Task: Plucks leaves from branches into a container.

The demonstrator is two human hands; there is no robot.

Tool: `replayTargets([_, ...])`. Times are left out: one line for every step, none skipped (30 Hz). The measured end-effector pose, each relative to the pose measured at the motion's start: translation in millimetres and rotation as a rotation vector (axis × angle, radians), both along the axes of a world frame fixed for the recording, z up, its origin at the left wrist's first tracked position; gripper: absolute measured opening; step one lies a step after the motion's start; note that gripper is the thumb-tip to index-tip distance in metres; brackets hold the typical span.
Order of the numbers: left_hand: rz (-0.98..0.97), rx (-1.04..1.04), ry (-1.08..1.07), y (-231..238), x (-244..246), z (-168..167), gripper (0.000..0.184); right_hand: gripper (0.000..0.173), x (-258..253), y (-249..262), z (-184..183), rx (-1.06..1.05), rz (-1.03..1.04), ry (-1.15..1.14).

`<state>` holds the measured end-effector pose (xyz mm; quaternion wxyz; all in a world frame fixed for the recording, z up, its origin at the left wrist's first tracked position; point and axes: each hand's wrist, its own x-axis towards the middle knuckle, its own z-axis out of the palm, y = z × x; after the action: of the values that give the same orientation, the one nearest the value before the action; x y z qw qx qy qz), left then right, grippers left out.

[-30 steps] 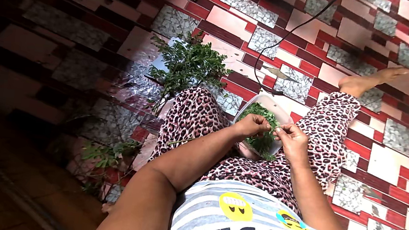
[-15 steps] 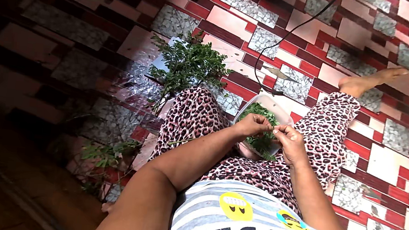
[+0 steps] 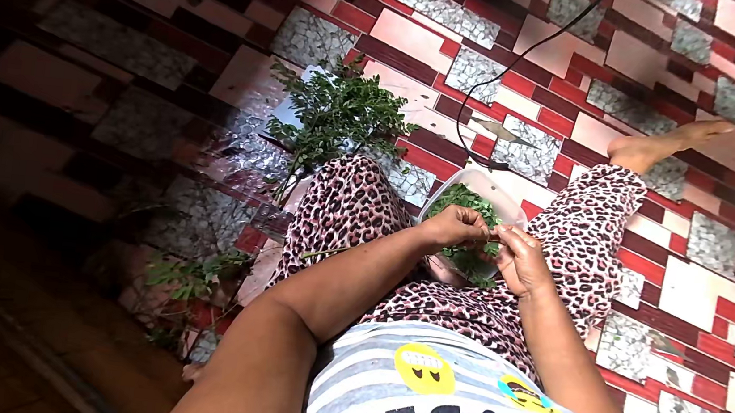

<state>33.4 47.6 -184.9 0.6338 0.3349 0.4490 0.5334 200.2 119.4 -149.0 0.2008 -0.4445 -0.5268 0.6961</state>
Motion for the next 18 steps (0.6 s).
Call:
replayTargets([-0.006,0.000,0.015,0,0,1,0.010,0.011,0,0,-1,0.032,0.018,-0.019])
replayTargets([-0.010,-0.001,0.028,0,0,2,0.010,0.008,0,0,-3,0.083,0.029,-0.041])
replayTargets([-0.010,-0.004,0.037,0,1,2,0.011,0.004,0,0,-6,0.133,0.036,-0.064])
replayTargets([-0.011,-0.006,0.044,0,1,2,0.011,0.003,0,0,-8,0.175,0.039,-0.084])
replayTargets([-0.012,-0.006,0.046,0,1,2,0.012,0.003,0,1,-9,0.206,0.039,-0.099])
replayTargets([-0.014,-0.005,0.049,0,0,2,0.012,0.004,-1,1,-10,0.223,0.034,-0.112])
replayTargets([-0.014,-0.004,0.051,0,0,1,0.012,0.005,-1,2,-10,0.232,0.031,-0.121])
replayTargets([-0.012,-0.003,0.054,0,0,1,0.012,0.006,-1,2,-11,0.238,0.033,-0.128])
replayTargets([-0.010,-0.005,0.058,0,0,1,0.012,0.007,-1,2,-12,0.253,0.037,-0.136])
replayTargets([-0.006,-0.011,0.065,-1,0,1,0.012,0.008,-2,2,-13,0.288,0.045,-0.155])
replayTargets([0.007,-0.023,0.075,-2,1,3,0.012,0.008,-1,2,-13,0.345,0.062,-0.196])
replayTargets([0.020,-0.035,0.092,-3,2,4,0.012,0.010,0,3,-11,0.415,0.095,-0.251])
replayTargets([0.028,-0.038,0.084,-1,1,3,0.011,0.018,1,4,-9,0.476,0.136,-0.303])
replayTargets([0.040,-0.041,0.075,0,0,2,0.011,0.026,3,4,-7,0.503,0.172,-0.327])
replayTargets([0.052,-0.044,0.068,1,-1,1,0.011,0.030,4,6,-5,0.509,0.206,-0.325])
replayTargets([0.062,-0.049,0.063,2,-2,1,0.012,0.030,6,7,-4,0.509,0.241,-0.298])
replayTargets([0.071,-0.052,0.057,2,-2,1,0.012,0.027,7,8,-4,0.512,0.269,-0.265])
replayTargets([0.077,-0.056,0.052,2,-2,1,0.011,0.022,7,7,-2,0.515,0.285,-0.247])
